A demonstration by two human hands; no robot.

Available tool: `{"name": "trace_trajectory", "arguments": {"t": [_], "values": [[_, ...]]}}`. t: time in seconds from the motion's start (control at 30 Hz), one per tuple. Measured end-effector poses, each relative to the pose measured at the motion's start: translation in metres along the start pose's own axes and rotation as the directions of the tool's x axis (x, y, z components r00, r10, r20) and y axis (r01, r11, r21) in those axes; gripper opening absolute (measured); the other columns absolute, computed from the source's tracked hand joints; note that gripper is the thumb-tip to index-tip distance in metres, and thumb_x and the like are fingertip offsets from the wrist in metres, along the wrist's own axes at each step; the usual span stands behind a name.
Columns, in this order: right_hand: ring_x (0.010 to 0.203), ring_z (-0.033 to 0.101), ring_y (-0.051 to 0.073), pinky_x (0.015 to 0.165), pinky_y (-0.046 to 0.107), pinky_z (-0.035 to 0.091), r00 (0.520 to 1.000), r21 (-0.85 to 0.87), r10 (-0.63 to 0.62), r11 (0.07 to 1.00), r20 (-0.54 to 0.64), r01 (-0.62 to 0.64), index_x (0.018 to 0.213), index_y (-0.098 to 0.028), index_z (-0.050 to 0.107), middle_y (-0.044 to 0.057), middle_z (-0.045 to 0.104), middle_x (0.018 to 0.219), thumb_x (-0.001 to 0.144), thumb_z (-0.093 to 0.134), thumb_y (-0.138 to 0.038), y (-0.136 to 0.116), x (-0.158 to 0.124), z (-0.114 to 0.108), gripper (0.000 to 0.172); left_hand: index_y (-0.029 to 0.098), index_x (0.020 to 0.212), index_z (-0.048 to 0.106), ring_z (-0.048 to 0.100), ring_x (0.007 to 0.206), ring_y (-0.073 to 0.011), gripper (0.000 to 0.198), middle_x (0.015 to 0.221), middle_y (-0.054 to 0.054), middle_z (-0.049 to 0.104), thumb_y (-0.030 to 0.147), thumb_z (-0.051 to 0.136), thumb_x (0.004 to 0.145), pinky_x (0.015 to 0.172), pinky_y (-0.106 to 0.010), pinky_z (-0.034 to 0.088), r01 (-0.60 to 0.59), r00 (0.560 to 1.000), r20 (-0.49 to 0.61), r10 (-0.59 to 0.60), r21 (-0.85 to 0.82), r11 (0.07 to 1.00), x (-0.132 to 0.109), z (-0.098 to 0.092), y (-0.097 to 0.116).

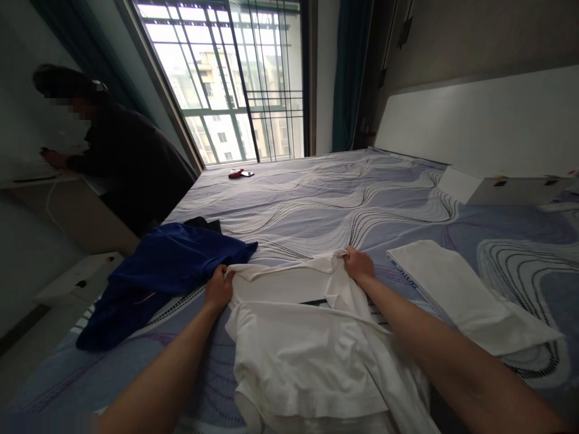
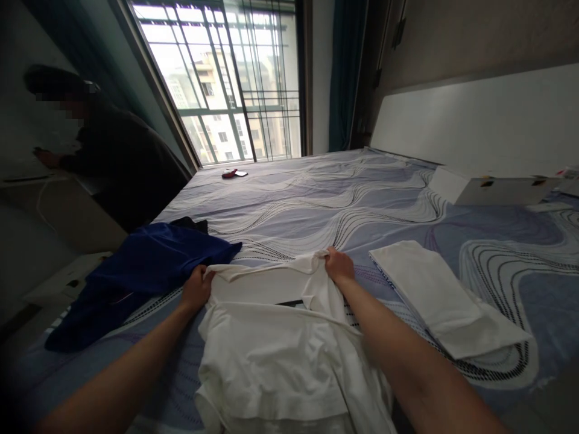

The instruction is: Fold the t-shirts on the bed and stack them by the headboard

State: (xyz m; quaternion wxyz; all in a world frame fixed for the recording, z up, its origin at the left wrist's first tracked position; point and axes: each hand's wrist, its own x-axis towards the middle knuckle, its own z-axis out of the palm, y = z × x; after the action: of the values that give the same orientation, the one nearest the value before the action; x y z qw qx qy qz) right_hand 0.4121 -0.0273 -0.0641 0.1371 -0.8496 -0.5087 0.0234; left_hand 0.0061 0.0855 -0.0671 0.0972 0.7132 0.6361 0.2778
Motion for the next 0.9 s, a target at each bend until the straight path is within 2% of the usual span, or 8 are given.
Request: {"name": "trace_trajectory", "arguments": {"t": [0.1,0.27,0.4,0.5,0.6,0.7,0.8,0.9], "values": [[0.101,0.066,0.026,0.081,0.031,0.042,1.0,-0.012,-0.013,1.0,-0.018,0.013,0.117,-0.023,0.065,0.012,0.072,0.106,0.1,0.037,-0.035,-0.012,0.049,0.012,0.035,0.024,0.098,0.056,0.066,0.092,-0.0265,0.02,0.096,-0.009,0.07,0.038,0.044,0.09,0.079,-0.032,0.045,-0.042,0.999,0.019,0.041,0.022,0.999,0.05,0.013,-0.006],[0.101,0.063,0.025,0.081,0.031,0.041,0.996,-0.017,-0.063,0.998,-0.059,0.062,0.113,-0.021,0.066,0.013,0.071,0.109,0.1,0.039,-0.037,-0.034,0.129,0.035,0.034,0.021,0.097,0.06,0.064,0.094,-0.0257,0.021,0.095,-0.009,0.07,0.033,0.044,0.092,0.082,-0.033,0.044,-0.082,0.996,0.03,0.08,0.071,0.994,0.119,0.033,-0.018],[0.102,0.058,0.021,0.085,0.031,0.04,0.989,-0.016,-0.118,0.993,-0.084,0.117,0.112,-0.016,0.066,0.014,0.069,0.113,0.1,0.042,-0.034,-0.048,0.178,0.048,0.032,0.016,0.101,0.061,0.062,0.094,-0.0218,0.025,0.099,-0.01,0.07,0.033,0.045,0.094,0.083,-0.033,0.044,-0.122,0.992,0.024,0.121,0.096,0.988,0.155,0.045,-0.025],[0.104,0.056,0.02,0.09,0.033,0.038,0.988,-0.021,-0.134,0.991,-0.07,0.133,0.116,-0.011,0.063,0.015,0.066,0.118,0.101,0.042,-0.039,-0.051,0.198,0.054,0.038,0.014,0.104,0.062,0.063,0.095,-0.0207,0.031,0.104,-0.011,0.07,0.04,0.048,0.094,0.085,-0.032,0.044,-0.128,0.992,0.036,0.125,0.094,0.987,0.167,0.05,-0.026],[0.107,0.054,0.019,0.093,0.031,0.036,0.986,0.002,-0.162,0.987,-0.042,0.162,0.125,-0.002,0.055,0.018,0.062,0.122,0.102,0.038,-0.046,-0.048,0.199,0.056,0.052,0.002,0.12,0.053,0.063,0.106,-0.0242,0.055,0.117,-0.015,0.067,0.049,0.053,0.092,0.091,-0.034,0.044,-0.127,0.991,0.056,0.123,0.069,0.989,0.165,0.051,-0.026],[0.117,0.049,0.019,0.099,0.029,0.034,0.976,0.059,-0.217,0.974,-0.02,0.218,0.137,0.002,0.041,0.02,0.052,0.136,0.103,0.033,-0.047,-0.041,0.183,0.053,0.061,-0.008,0.131,0.04,0.055,0.122,-0.0332,0.069,0.134,-0.026,0.056,0.046,0.056,0.091,0.1,-0.045,0.041,-0.126,0.99,0.074,0.121,0.068,0.99,0.147,0.047,-0.023],[0.127,0.043,0.021,0.107,0.031,0.03,0.968,0.074,-0.25,0.965,-0.013,0.25,0.145,-0.003,0.035,0.017,0.046,0.145,0.102,0.038,-0.046,-0.03,0.153,0.044,0.061,-0.004,0.139,0.037,0.044,0.135,-0.0383,0.068,0.147,-0.03,0.044,0.043,0.053,0.093,0.109,-0.051,0.034,-0.139,0.984,0.12,0.129,0.072,0.988,0.114,0.036,-0.018],[0.137,0.037,0.025,0.114,0.037,0.024,0.958,0.079,-0.282,0.958,0.049,0.277,0.15,-0.012,0.034,0.015,0.041,0.152,0.1,0.043,-0.043,-0.016,0.112,0.033,0.06,0.004,0.144,0.038,0.04,0.14,-0.0366,0.063,0.151,-0.025,0.043,0.043,0.045,0.095,0.114,-0.052,0.03,-0.132,0.981,0.153,0.121,0.061,0.989,0.067,0.02,-0.012]]}}
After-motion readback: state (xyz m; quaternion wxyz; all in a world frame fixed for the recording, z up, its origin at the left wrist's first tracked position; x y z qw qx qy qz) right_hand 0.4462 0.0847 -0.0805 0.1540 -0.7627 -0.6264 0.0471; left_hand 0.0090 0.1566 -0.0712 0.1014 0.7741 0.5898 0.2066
